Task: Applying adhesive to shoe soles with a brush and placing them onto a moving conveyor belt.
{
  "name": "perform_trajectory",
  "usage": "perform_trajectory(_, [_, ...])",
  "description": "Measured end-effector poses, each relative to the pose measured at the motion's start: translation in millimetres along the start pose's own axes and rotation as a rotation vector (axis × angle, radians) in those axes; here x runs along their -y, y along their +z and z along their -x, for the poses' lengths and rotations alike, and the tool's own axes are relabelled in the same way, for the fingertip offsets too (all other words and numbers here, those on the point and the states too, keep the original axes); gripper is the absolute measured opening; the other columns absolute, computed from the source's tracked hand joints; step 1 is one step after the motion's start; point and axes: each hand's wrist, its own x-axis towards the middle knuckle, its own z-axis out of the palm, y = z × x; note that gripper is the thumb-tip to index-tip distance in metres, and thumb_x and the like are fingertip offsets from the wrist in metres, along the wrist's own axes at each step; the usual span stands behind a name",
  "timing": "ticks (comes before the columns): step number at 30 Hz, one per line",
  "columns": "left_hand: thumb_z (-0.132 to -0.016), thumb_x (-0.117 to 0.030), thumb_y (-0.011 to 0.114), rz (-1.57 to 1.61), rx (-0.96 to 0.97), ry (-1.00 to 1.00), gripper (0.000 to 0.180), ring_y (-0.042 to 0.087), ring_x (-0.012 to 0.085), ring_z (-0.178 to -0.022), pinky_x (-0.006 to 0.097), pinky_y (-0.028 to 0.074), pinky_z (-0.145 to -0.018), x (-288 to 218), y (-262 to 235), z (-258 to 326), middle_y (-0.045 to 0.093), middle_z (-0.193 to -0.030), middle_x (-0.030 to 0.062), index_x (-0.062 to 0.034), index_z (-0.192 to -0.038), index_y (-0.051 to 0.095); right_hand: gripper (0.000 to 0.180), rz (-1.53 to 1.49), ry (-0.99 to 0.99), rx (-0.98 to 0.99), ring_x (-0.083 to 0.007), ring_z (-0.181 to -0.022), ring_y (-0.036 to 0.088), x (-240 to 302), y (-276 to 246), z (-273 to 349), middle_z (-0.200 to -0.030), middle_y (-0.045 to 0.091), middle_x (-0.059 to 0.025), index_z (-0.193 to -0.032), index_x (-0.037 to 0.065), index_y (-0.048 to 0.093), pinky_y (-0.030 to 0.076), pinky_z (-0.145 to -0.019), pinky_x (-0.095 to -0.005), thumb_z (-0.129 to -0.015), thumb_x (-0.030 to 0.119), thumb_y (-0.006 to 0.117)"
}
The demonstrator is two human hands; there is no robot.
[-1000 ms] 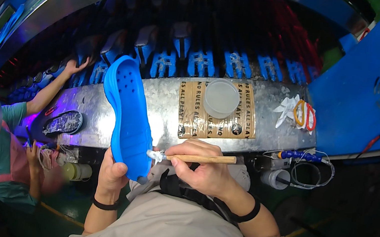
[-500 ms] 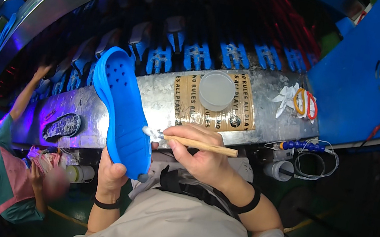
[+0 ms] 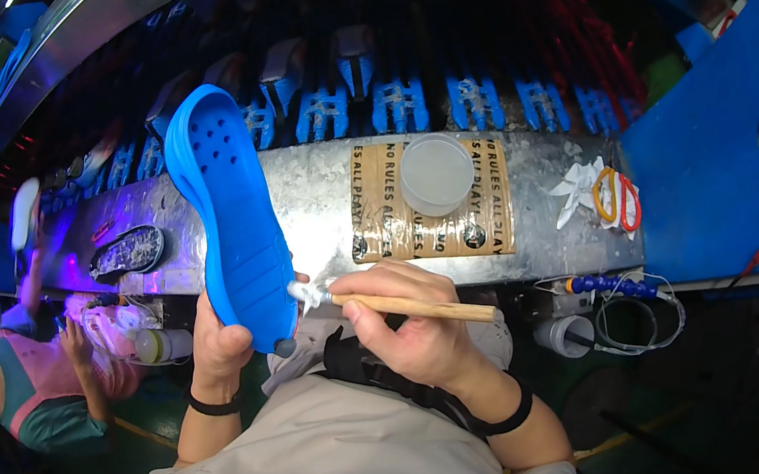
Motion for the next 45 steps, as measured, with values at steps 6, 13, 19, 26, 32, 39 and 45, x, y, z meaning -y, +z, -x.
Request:
perform_trajectory(6, [-0.066, -0.035, 0.093, 0.035, 0.089, 0.003, 0.104, 0.069, 0.0286, -0.097, 0.039, 0.06, -0.077, 11, -13, 0, 0.063, -0.115, 0.0193, 0.0023, -0.144, 0.036, 0.016, 0.02, 0.043, -0.017, -0.0228, -0.076, 0.067, -9, 2, 4, -0.086, 0.072, -0.0112, -0.099, -0.001, 0.072, 0.053, -0.068, -0.0331, -0.084, 0.001, 0.067])
perform_trajectory(13, [-0.077, -0.046, 0.083, 0.154, 0.185, -0.079, 0.091, 0.069, 0.0259, -0.092, 0.035, 0.057, -0.077, 0, -14, -2, 0.065, -0.116, 0.0196, 0.0045, -0.141, 0.041, 0.018, -0.029, 0.114, -0.047, -0.0197, -0.071, 0.067, -10, -9, 19, -0.085, 0.072, -0.011, -0.101, -0.001, 0.073, 0.053, -0.064, -0.0314, -0.086, 0.004, 0.065])
perform_trajectory(19, [-0.073, -0.056, 0.08, 0.279, 0.424, -0.15, 0.107, 0.07, 0.0344, -0.099, 0.039, 0.061, -0.076, -68, -21, -17, 0.062, -0.122, 0.024, 0.0039, -0.148, 0.033, 0.02, -0.355, 0.157, -0.384, -0.0124, -0.073, 0.063, -23, -17, 38, -0.085, 0.069, -0.0102, -0.104, -0.005, 0.069, 0.048, -0.067, -0.0233, -0.093, 0.008, 0.059])
perform_trajectory(26, [-0.102, -0.051, 0.051, 0.629, 0.329, 0.471, 0.079, 0.056, 0.0461, -0.12, 0.04, 0.057, -0.095, -271, -21, -200, 0.04, -0.143, 0.0331, 0.0066, -0.15, 0.025, 0.022, -0.358, 0.167, -0.396, -0.0127, -0.072, 0.061, -21, -9, 46, -0.083, 0.067, -0.0121, -0.103, -0.006, 0.066, 0.046, -0.066, -0.0235, -0.094, 0.012, 0.058])
perform_trajectory(32, [-0.104, -0.029, 0.053, 0.233, -0.035, 0.471, 0.069, 0.056, 0.0511, -0.12, 0.051, 0.05, -0.105, -327, -105, -265, 0.043, -0.134, 0.0442, 0.0155, -0.145, 0.019, 0.022, -0.337, 0.192, -0.444, -0.0135, -0.069, 0.062, -26, -8, 48, -0.081, 0.067, -0.0123, -0.1, -0.006, 0.066, 0.046, -0.064, -0.023, -0.093, 0.013, 0.059])
perform_trajectory(39, [-0.086, -0.047, 0.064, -1.534, -1.363, 0.433, 0.074, 0.059, 0.0454, -0.12, 0.05, 0.045, -0.104, -406, -325, -237, 0.061, -0.122, 0.0361, 0.001, -0.14, 0.048, 0.023, -0.297, 0.341, -0.415, -0.0114, -0.07, 0.061, -36, -9, 45, -0.08, 0.07, -0.0098, -0.101, -0.004, 0.069, 0.048, -0.066, -0.0238, -0.093, 0.016, 0.061])
perform_trajectory(45, [-0.086, -0.058, 0.053, -1.585, -1.422, -0.086, 0.102, 0.051, 0.0417, -0.133, 0.045, 0.035, -0.114, -447, -471, -205, 0.053, -0.139, 0.0323, -0.0005, -0.158, 0.01, 0.025, -0.21, 0.471, -0.35, -0.0109, -0.072, 0.062, -41, -8, 29, -0.082, 0.071, -0.0092, -0.103, -0.004, 0.07, 0.049, -0.067, -0.024, -0.093, 0.018, 0.063])
